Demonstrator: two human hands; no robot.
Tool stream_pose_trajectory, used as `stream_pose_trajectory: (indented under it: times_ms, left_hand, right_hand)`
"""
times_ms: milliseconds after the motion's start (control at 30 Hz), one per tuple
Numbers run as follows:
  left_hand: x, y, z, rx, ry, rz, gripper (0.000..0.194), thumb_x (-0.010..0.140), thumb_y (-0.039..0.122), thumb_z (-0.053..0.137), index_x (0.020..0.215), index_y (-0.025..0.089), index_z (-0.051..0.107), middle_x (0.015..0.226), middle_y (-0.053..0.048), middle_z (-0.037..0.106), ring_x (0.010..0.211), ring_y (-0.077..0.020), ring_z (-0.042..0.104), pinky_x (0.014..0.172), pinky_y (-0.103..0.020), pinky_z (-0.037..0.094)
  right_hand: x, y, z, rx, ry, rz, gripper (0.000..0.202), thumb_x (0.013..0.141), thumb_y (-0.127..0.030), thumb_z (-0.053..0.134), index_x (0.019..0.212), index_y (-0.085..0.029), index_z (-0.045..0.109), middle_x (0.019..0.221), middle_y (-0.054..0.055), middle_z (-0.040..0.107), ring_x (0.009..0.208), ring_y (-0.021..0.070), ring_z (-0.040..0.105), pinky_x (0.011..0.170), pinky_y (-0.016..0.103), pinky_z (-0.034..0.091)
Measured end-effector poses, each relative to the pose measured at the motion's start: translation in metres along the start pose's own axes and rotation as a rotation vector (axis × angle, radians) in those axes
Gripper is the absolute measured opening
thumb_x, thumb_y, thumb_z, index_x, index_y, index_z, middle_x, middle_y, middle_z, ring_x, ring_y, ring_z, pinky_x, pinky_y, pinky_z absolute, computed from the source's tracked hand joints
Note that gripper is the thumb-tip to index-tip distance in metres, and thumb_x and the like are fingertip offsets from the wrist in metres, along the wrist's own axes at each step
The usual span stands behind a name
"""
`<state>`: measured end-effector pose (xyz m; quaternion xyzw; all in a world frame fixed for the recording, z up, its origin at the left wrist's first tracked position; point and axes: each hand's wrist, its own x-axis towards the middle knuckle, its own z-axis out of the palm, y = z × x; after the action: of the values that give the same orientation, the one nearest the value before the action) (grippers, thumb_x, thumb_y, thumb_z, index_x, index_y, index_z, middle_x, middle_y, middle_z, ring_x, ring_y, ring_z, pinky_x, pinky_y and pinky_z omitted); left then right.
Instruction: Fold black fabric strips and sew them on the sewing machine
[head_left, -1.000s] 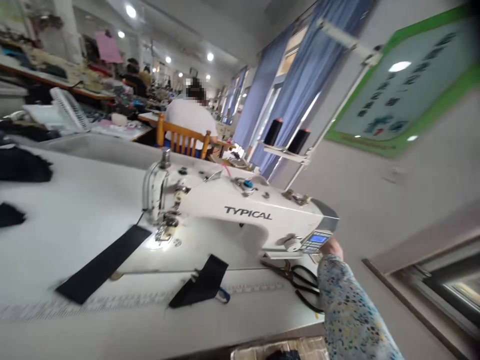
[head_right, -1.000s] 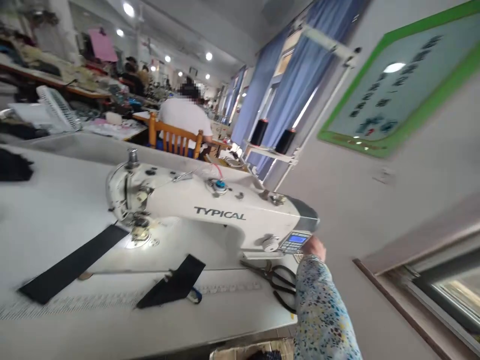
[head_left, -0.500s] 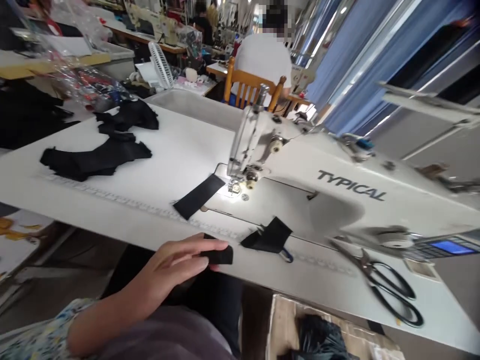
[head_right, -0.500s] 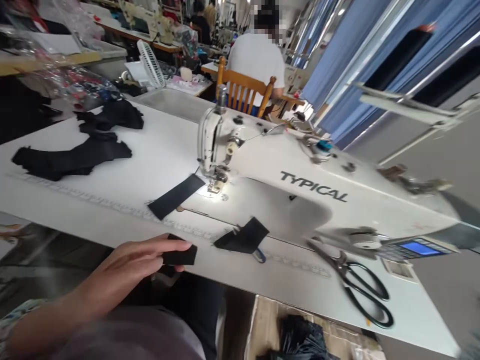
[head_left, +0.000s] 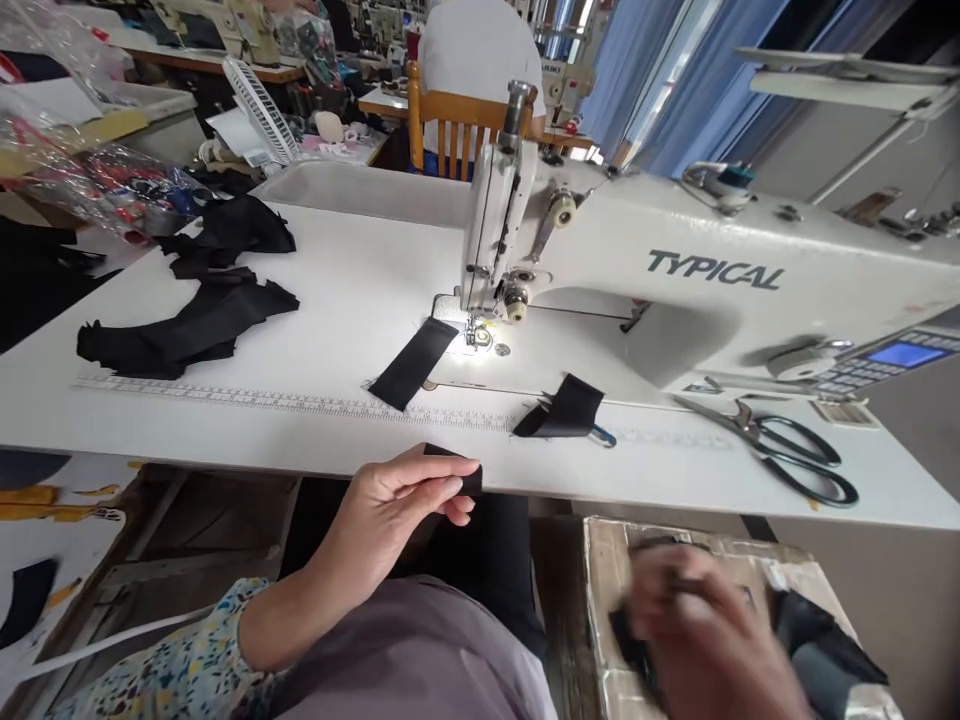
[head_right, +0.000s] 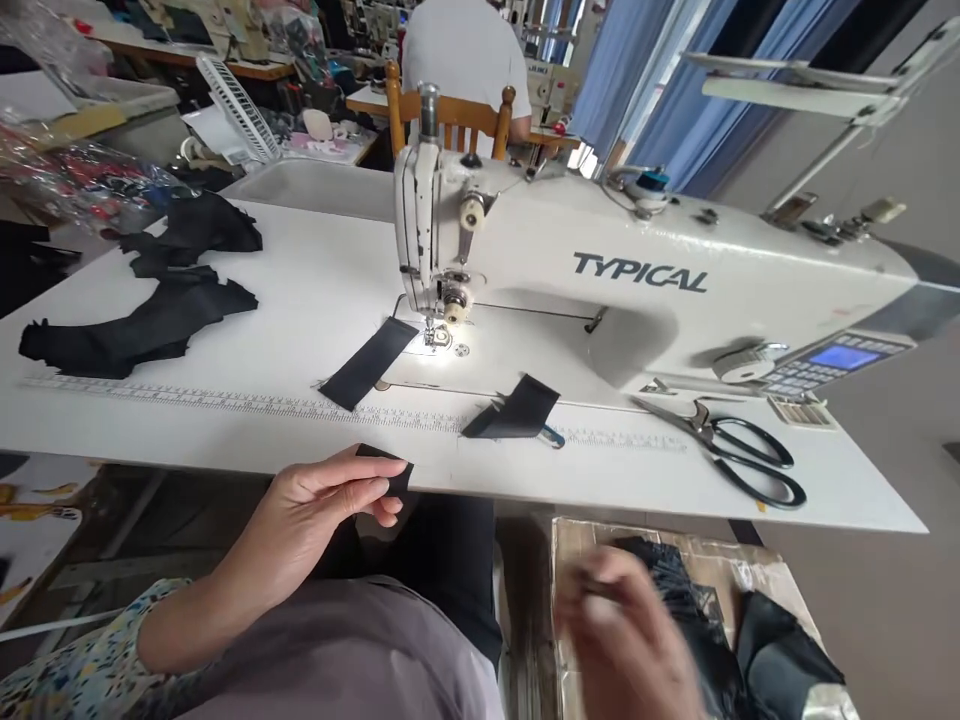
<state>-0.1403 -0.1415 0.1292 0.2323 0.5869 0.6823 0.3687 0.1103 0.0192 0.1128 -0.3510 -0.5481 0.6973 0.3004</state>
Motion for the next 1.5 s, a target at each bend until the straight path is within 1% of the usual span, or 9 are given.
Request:
stream_pose_trajectory:
  times_ms: [67,133,267,367,433,567,767,1267,1500]
  left_hand:
    - [-0.011,-0.002,-0.005,0.047,0.031,-0.018,0.022,0.093,0.034,0.072,0.112,0.026,0.081,0.095,-0.002,0.076,0.08,-0.0188,0.077,0.083,-0.032,0.065]
    - [-0.024,-0.004,-0.012,0.117,0.061,-0.032,0.026,0.093,0.034,0.071,0.118,0.027,0.079,0.105,-0.003,0.077,0.085,-0.0204,0.077,0.086,-0.032,0.065]
    - [-0.045,-0.012,-0.027,0.236,0.102,-0.038,0.037,0.093,0.033,0.069,0.13,0.028,0.072,0.117,-0.004,0.076,0.087,-0.0214,0.076,0.077,-0.029,0.065]
    - [-0.052,-0.019,-0.033,0.285,0.13,-0.012,0.042,0.094,0.031,0.065,0.135,0.026,0.068,0.121,-0.005,0.075,0.09,-0.0217,0.075,0.072,-0.027,0.064]
    - [-0.052,-0.023,-0.035,0.293,0.15,0.016,0.041,0.095,0.029,0.063,0.135,0.024,0.068,0.129,-0.006,0.072,0.099,-0.0227,0.075,0.081,-0.028,0.063]
    - [-0.048,-0.03,-0.038,0.303,0.165,0.03,0.04,0.095,0.027,0.06,0.134,0.021,0.068,0.132,-0.007,0.071,0.109,-0.0232,0.074,0.093,-0.029,0.062]
    - [-0.049,-0.035,-0.039,0.251,0.166,-0.002,0.041,0.096,0.026,0.059,0.136,0.019,0.066,0.135,-0.006,0.07,0.11,-0.0225,0.074,0.095,-0.029,0.061]
    - [-0.048,-0.05,-0.041,0.021,0.147,-0.126,0.035,0.094,0.024,0.067,0.129,0.021,0.071,0.12,-0.005,0.077,0.107,-0.0219,0.075,0.1,-0.034,0.061]
    - [-0.045,-0.055,-0.04,0.048,0.157,-0.147,0.037,0.094,0.027,0.067,0.131,0.02,0.069,0.122,-0.006,0.077,0.111,-0.0236,0.074,0.099,-0.034,0.061]
  right_hand:
    - [-0.012,0.018,0.038,0.034,-0.114,0.106,0.018,0.087,-0.042,0.074,0.099,-0.03,0.068,0.08,0.003,0.062,0.067,0.0181,0.057,0.063,0.032,0.048]
    - [-0.02,0.03,0.071,-0.046,-0.248,0.184,0.025,0.092,-0.047,0.068,0.112,-0.032,0.07,0.092,0.005,0.065,0.079,0.0209,0.06,0.074,0.035,0.05]
    - [-0.025,0.04,0.099,-0.304,-0.406,0.146,0.033,0.098,-0.053,0.058,0.122,-0.034,0.071,0.106,0.006,0.064,0.093,0.0237,0.06,0.086,0.036,0.049]
    - [-0.019,0.049,0.101,-0.429,-0.463,0.051,0.031,0.099,-0.049,0.058,0.123,-0.035,0.071,0.115,0.006,0.065,0.108,0.026,0.06,0.096,0.037,0.047]
    - [-0.014,0.057,0.103,-0.45,-0.487,0.013,0.03,0.101,-0.046,0.057,0.125,-0.035,0.071,0.118,0.005,0.066,0.114,0.0263,0.06,0.098,0.036,0.047]
    - [-0.011,0.065,0.11,-0.501,-0.5,-0.026,0.031,0.104,-0.043,0.052,0.128,-0.032,0.069,0.118,0.005,0.067,0.11,0.0233,0.063,0.094,0.033,0.05]
    - [-0.01,0.064,0.115,-0.54,-0.543,-0.058,0.03,0.107,-0.038,0.046,0.129,-0.033,0.066,0.119,0.002,0.067,0.108,0.0169,0.064,0.093,0.027,0.05]
    - [-0.009,0.073,0.113,-0.558,-0.556,-0.031,0.031,0.108,-0.039,0.045,0.131,-0.032,0.064,0.121,0.003,0.067,0.114,0.0191,0.063,0.098,0.03,0.05]
    - [-0.008,0.075,0.111,-0.567,-0.555,-0.015,0.032,0.107,-0.039,0.045,0.13,-0.031,0.066,0.121,0.004,0.068,0.114,0.0202,0.063,0.098,0.031,0.05]
